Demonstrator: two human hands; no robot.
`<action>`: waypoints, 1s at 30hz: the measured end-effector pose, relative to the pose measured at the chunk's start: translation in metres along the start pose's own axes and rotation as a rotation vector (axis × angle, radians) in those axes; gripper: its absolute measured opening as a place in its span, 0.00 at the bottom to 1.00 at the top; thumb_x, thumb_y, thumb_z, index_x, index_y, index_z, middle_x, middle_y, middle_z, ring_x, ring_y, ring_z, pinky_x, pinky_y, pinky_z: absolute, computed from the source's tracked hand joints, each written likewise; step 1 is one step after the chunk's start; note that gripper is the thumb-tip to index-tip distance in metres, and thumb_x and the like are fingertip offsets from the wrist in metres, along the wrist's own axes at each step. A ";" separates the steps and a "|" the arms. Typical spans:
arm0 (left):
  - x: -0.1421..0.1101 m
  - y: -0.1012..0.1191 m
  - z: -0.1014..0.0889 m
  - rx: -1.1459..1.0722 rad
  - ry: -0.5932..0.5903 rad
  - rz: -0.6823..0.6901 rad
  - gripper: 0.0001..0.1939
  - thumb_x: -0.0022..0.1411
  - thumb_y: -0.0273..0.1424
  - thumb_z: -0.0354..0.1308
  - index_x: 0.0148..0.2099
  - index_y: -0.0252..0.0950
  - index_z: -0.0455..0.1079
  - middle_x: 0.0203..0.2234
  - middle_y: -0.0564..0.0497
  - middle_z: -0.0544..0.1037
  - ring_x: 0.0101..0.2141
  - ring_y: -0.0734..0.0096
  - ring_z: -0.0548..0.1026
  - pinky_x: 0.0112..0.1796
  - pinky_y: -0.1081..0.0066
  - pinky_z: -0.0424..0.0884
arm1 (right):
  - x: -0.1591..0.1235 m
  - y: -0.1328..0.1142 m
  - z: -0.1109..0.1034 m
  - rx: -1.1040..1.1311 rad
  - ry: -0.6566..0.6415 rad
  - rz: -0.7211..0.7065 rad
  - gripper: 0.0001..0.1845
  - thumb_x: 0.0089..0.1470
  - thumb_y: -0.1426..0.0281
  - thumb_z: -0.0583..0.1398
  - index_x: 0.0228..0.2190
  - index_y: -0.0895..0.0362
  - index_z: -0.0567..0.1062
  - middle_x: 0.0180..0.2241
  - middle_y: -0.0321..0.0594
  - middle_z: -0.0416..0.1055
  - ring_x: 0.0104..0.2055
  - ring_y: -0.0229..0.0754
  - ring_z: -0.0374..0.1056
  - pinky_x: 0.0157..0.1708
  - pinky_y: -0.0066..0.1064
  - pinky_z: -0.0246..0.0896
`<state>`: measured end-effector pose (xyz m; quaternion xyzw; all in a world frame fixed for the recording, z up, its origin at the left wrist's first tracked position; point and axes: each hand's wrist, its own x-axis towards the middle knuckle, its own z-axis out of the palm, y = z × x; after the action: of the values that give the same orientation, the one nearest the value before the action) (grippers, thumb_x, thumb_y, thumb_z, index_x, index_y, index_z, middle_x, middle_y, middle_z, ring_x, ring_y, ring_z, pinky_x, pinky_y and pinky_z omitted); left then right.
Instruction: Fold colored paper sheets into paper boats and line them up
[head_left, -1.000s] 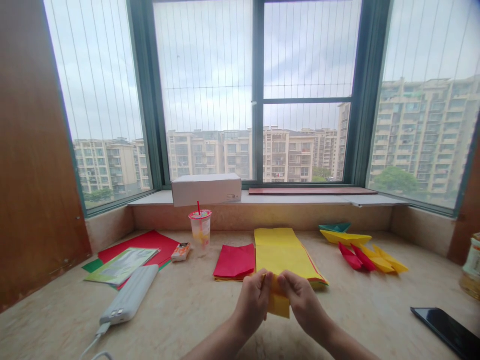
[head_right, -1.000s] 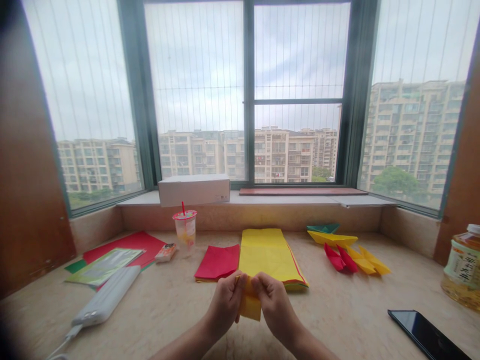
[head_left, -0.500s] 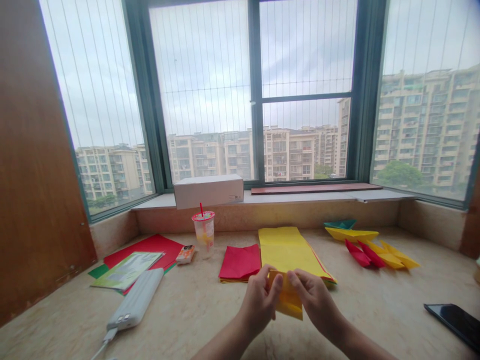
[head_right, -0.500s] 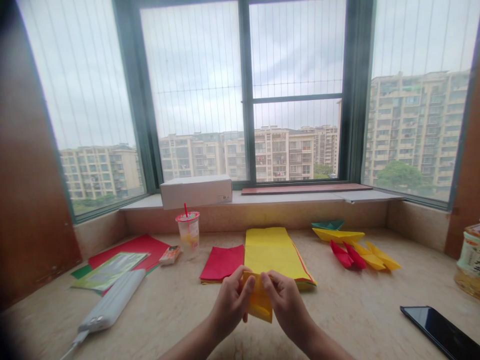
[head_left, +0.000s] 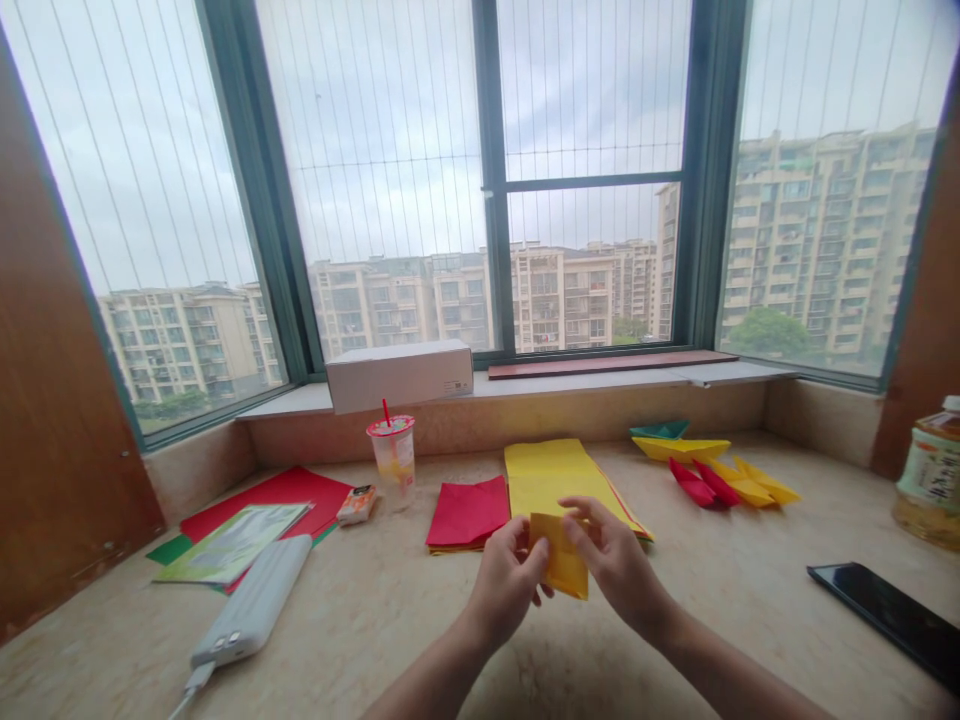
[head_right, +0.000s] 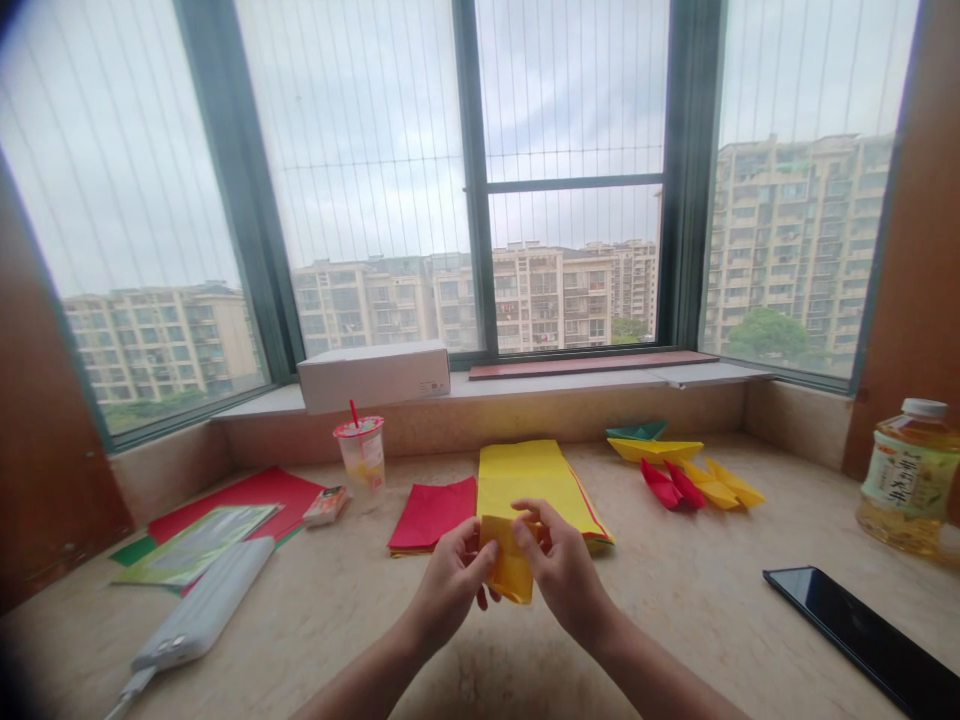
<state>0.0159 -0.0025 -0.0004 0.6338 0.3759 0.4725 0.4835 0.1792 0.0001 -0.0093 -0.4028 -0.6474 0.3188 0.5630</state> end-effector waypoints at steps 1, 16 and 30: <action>0.001 0.000 -0.001 0.004 0.023 -0.002 0.20 0.60 0.45 0.56 0.41 0.31 0.66 0.26 0.50 0.74 0.17 0.76 0.71 0.14 0.79 0.61 | -0.001 -0.002 -0.003 -0.061 -0.025 -0.046 0.19 0.59 0.59 0.58 0.49 0.54 0.70 0.42 0.44 0.71 0.34 0.42 0.69 0.32 0.31 0.67; 0.001 0.011 -0.006 0.027 0.104 0.029 0.25 0.59 0.52 0.57 0.38 0.32 0.68 0.21 0.54 0.72 0.15 0.77 0.68 0.14 0.79 0.62 | -0.001 -0.014 -0.013 -0.323 -0.242 -0.306 0.14 0.61 0.71 0.56 0.46 0.54 0.77 0.46 0.45 0.76 0.49 0.45 0.72 0.51 0.37 0.66; 0.002 0.015 -0.003 -0.183 0.009 -0.116 0.23 0.54 0.43 0.65 0.43 0.29 0.70 0.31 0.45 0.79 0.21 0.70 0.76 0.20 0.75 0.69 | 0.003 -0.013 -0.018 -0.260 0.071 -0.197 0.19 0.64 0.63 0.50 0.50 0.53 0.73 0.41 0.43 0.78 0.38 0.44 0.74 0.38 0.35 0.71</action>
<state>0.0133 -0.0040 0.0153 0.5622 0.3692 0.4789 0.5641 0.1946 -0.0044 0.0061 -0.4179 -0.6993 0.1609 0.5572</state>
